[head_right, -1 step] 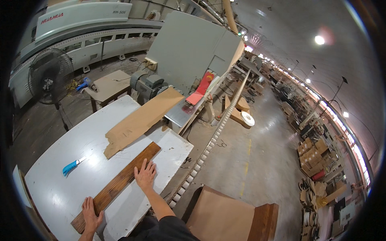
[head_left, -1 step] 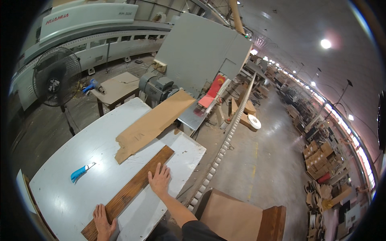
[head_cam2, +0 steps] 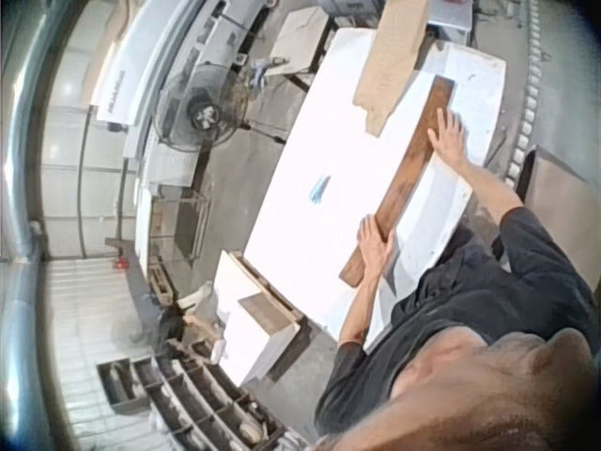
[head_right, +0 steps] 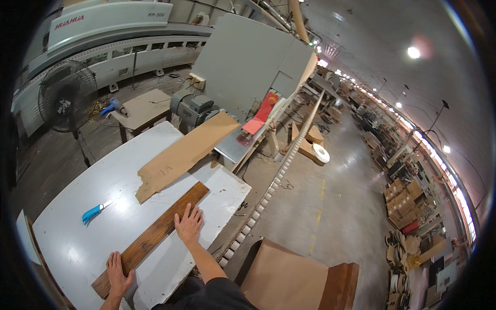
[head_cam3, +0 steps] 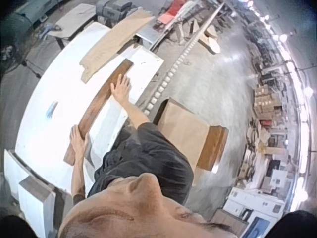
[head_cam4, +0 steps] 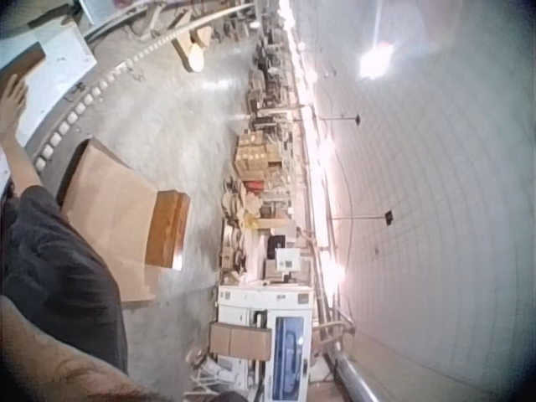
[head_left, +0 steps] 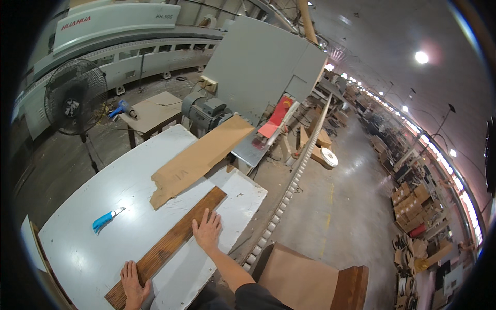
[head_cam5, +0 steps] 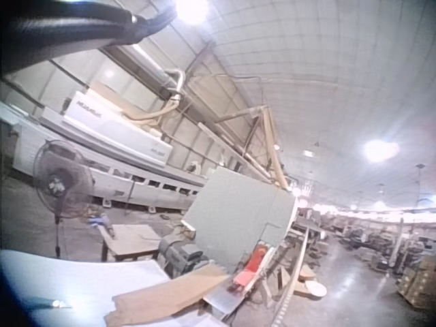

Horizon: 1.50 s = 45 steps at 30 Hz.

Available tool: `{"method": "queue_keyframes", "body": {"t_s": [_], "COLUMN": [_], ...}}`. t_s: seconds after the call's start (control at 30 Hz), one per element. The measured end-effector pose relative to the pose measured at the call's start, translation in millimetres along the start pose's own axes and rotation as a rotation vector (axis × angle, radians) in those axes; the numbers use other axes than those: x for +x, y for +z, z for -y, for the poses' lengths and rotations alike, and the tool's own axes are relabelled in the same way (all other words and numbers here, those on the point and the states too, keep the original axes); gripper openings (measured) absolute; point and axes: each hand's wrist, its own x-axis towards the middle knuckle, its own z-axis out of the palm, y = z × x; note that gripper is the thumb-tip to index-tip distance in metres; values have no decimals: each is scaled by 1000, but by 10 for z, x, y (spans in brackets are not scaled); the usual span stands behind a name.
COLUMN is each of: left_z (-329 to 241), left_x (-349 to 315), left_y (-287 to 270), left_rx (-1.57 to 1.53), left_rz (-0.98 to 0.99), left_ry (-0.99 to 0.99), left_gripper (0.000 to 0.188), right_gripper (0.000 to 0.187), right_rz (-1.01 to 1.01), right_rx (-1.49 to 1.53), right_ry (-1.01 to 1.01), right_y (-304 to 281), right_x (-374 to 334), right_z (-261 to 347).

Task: The person aligns and turns wooden boards on a work table, then carries and places the wooden boards onto a cardboard sheet on the floor.

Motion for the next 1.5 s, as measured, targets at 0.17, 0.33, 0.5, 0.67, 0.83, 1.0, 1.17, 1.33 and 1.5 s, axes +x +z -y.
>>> {"method": "queue_keyframes", "body": {"t_s": [0.17, 0.33, 0.5, 0.67, 0.83, 1.0, 1.17, 1.33, 1.5], "left_z": [-39, -51, 0, -28, 2, -1, 31, -11, 104], "left_x": [22, 19, 19, 11, 12, 5, 3, 32, -28], "left_y": [-36, -53, 0, -20, 15, 7, 67, 49, 41], "left_rx": [-14, -11, -9, -14, -11, -4, 16, 19, 24], "left_rz": [12, 35, 31, 26, 15, 12, 18, 14, -19], "left_ry": [16, -3, -5, -11, 5, 6, 15, 33, 55], "left_gripper": [81, 81, 81, 80, 80, 81, 81, 81, 84], "right_gripper": [70, 70, 71, 71, 70, 69, 69, 70, 70], "right_rz": [46, 57, 55, 53, 30, 2, 15, 17, 11], "right_rx": [9, 18, 23, 30, 36, 36, 46, 34, 27], "right_ry": [7, 5, 18, 9, 9, 0, 3, 17, -11], "right_y": [-10, 24, 35, 27, 7, -46, -14, 23, 66], "right_x": [16, 12, 9, -1, 0, -5, -4, 13, 14], "right_z": [-27, -28, -20, -30, -28, 7, -43, -80, 24]}}
